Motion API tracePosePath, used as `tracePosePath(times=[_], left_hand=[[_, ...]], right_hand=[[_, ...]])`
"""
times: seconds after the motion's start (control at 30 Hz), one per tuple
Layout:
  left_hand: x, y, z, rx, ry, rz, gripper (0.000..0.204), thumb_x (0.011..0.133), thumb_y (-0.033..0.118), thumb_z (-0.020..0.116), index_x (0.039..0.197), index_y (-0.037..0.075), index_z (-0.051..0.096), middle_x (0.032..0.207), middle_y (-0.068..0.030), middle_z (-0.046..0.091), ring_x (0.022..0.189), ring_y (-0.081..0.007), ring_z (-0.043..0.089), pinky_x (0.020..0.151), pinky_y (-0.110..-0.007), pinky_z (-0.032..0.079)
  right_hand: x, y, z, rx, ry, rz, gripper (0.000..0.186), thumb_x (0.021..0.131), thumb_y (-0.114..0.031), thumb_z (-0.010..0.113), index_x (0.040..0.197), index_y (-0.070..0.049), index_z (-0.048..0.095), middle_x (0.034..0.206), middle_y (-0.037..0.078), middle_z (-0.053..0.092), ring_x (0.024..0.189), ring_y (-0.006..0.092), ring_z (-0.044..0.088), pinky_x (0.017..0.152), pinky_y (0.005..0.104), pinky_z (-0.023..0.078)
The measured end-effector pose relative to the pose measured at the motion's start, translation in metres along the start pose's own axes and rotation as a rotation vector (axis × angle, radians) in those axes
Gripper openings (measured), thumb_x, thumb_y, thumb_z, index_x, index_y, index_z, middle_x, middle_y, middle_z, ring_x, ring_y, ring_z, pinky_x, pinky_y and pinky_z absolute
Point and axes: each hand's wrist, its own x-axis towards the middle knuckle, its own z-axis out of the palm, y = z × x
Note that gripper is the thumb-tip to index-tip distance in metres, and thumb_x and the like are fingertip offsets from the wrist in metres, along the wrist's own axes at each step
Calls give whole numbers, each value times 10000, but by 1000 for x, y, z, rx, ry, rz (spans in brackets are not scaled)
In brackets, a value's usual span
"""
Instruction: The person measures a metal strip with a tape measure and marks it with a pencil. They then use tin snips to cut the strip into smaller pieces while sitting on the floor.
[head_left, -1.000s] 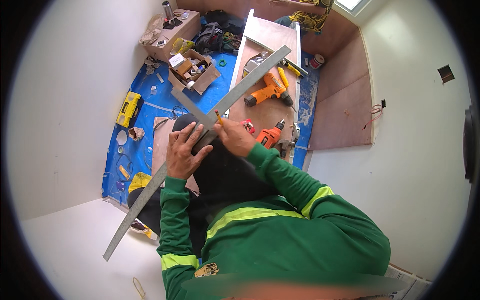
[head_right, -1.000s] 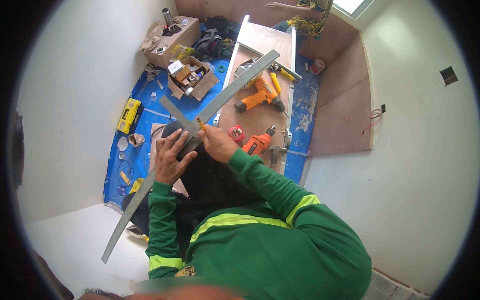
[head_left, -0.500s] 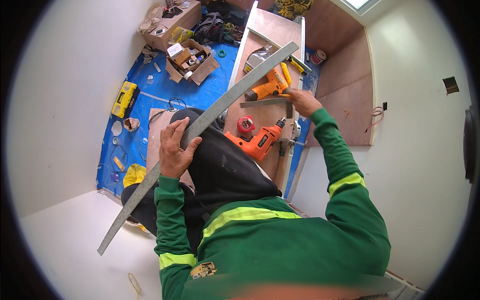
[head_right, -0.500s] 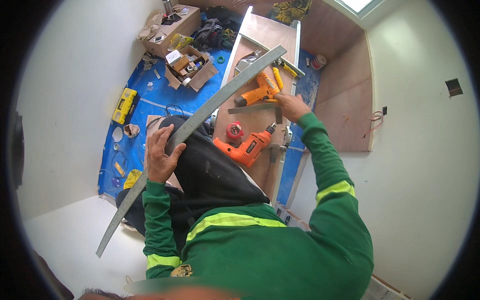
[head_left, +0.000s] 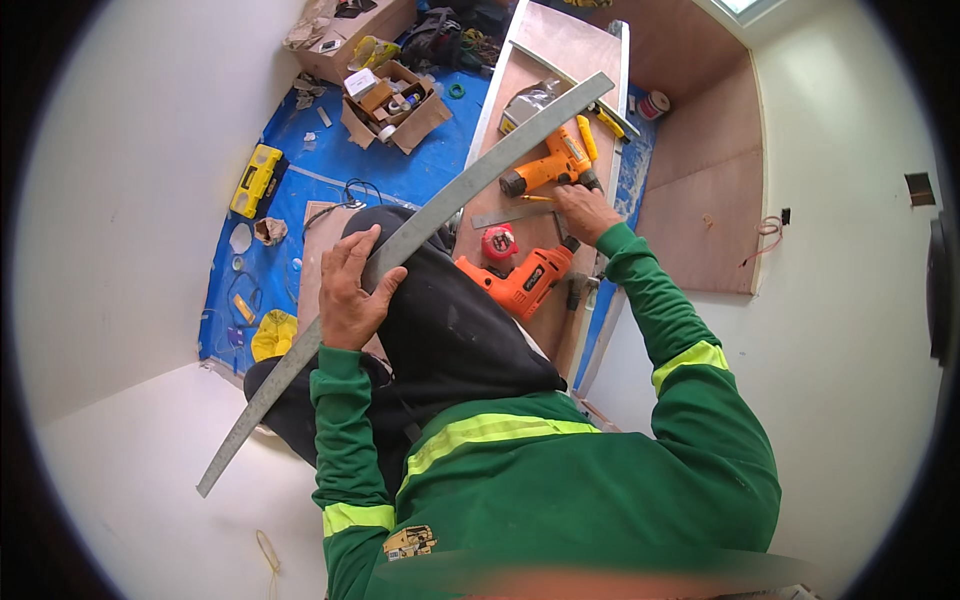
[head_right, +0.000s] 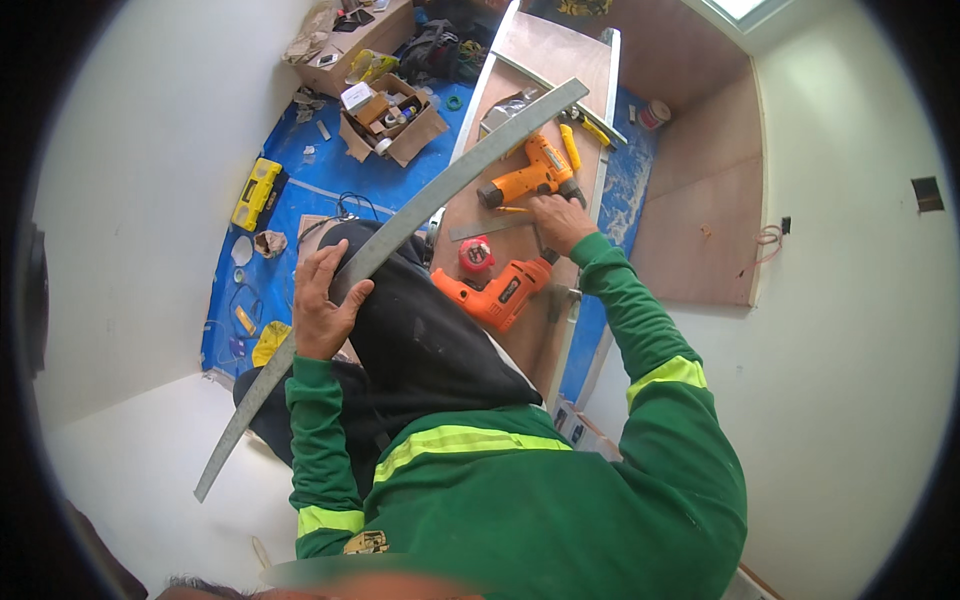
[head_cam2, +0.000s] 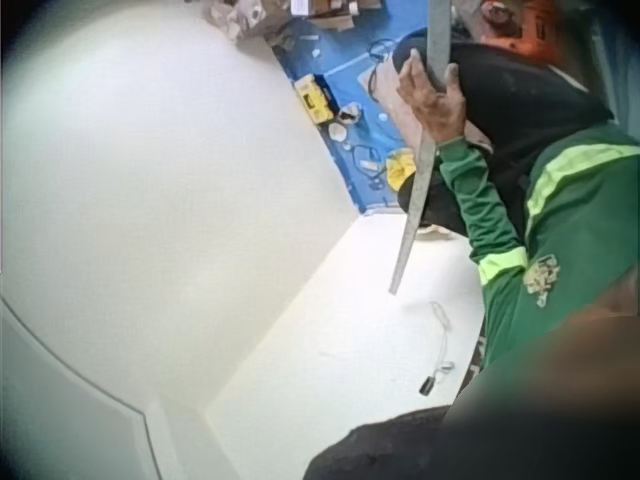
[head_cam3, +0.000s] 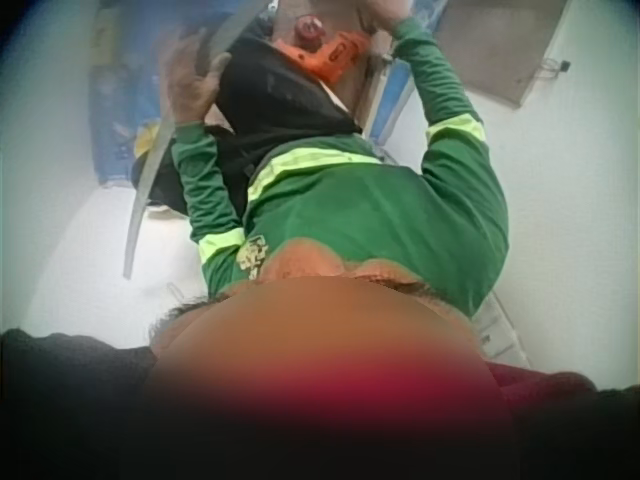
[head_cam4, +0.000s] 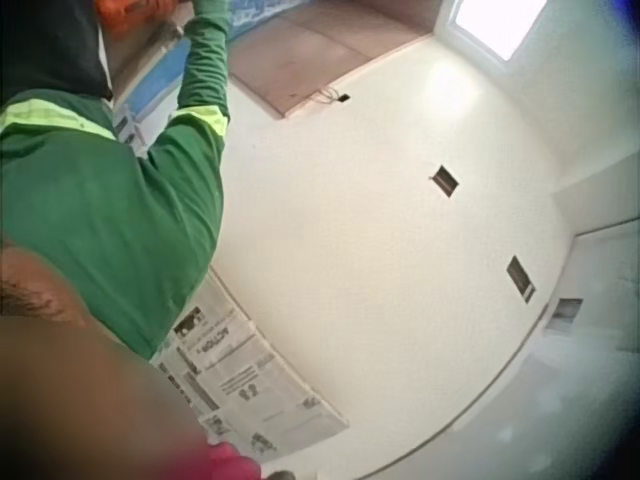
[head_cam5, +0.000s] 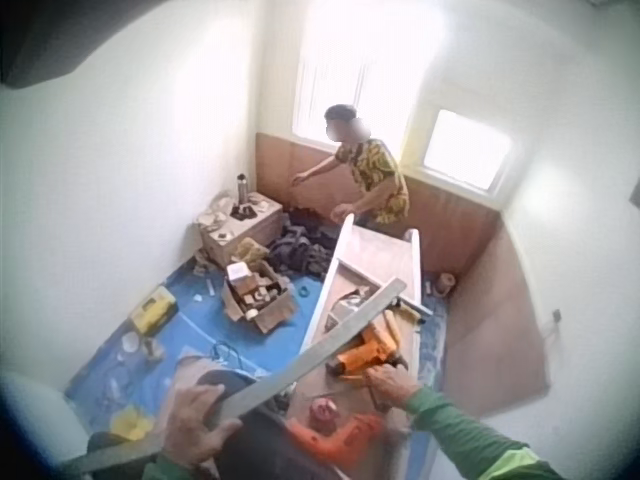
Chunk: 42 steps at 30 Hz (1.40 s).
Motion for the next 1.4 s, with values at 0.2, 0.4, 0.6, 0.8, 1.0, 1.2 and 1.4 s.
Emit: tracePosePath(times=[0.2, 0.4, 0.6, 0.8, 1.0, 1.2, 1.4], left_hand=[[8, 6, 2, 6, -21, 33, 663, 890, 293, 918, 1482, 94, 694, 1364, -103, 679, 1242, -348, 614, 1080, -454, 513], [7, 9, 1, 1, -20, 35, 652, 887, 287, 920, 1470, 92, 702, 1362, -105, 679, 1249, -349, 613, 1076, -454, 516], [5, 5, 0, -1, -13, 30, 641, 892, 284, 916, 1465, 89, 705, 1363, -102, 679, 1250, -347, 612, 1081, -455, 512], [2, 6, -3, 48, -44, 59, 631, 912, 293, 896, 1473, 86, 694, 1391, -107, 664, 1252, -355, 606, 1088, -466, 501], [-6, 5, -15, 180, -80, 117, 718, 937, 340, 863, 1564, 98, 611, 1460, -133, 620, 1302, -382, 587, 1107, -512, 470], [-46, 5, -45, 204, -69, 77, 823, 927, 343, 867, 1634, 102, 523, 1502, -162, 589, 1363, -403, 566, 1160, -532, 440], [-124, -5, -96, 300, 55, -69, 801, 951, 436, 833, 1616, 104, 534, 1517, -167, 586, 1408, -389, 562, 1189, -523, 435]], right_hand=[[12, -43, 12, 113, -1, -66, 206, 1005, -98, 631, 1209, -105, 655, 1258, 99, 700, 1262, 317, 661, 975, 517, 539], [15, -57, 18, -53, 487, -38, 305, 962, -54, 647, 1259, -113, 681, 1274, 93, 634, 1278, 309, 619, 1025, 523, 490], [-35, -45, -4, 185, 460, 216, 265, 1012, -135, 705, 1277, -121, 703, 1228, 111, 663, 1209, 342, 658, 968, 514, 502], [-95, -61, -11, 291, 527, 300, 284, 1023, -164, 727, 1281, -61, 669, 1197, 164, 665, 1137, 391, 678, 958, 526, 533], [-168, -41, 16, 370, 275, 567, 343, 1008, -211, 741, 1255, -8, 617, 1206, 228, 678, 1167, 450, 658, 1001, 549, 531], [-211, -58, 53, 448, 244, 599, 367, 995, -202, 753, 1261, 5, 607, 1221, 266, 677, 1181, 465, 650, 1014, 539, 532], [-125, -124, -30, 584, 587, 189, 282, 1005, -74, 684, 1270, 15, 646, 1124, 194, 662, 1009, 362, 673, 902, 451, 557]])
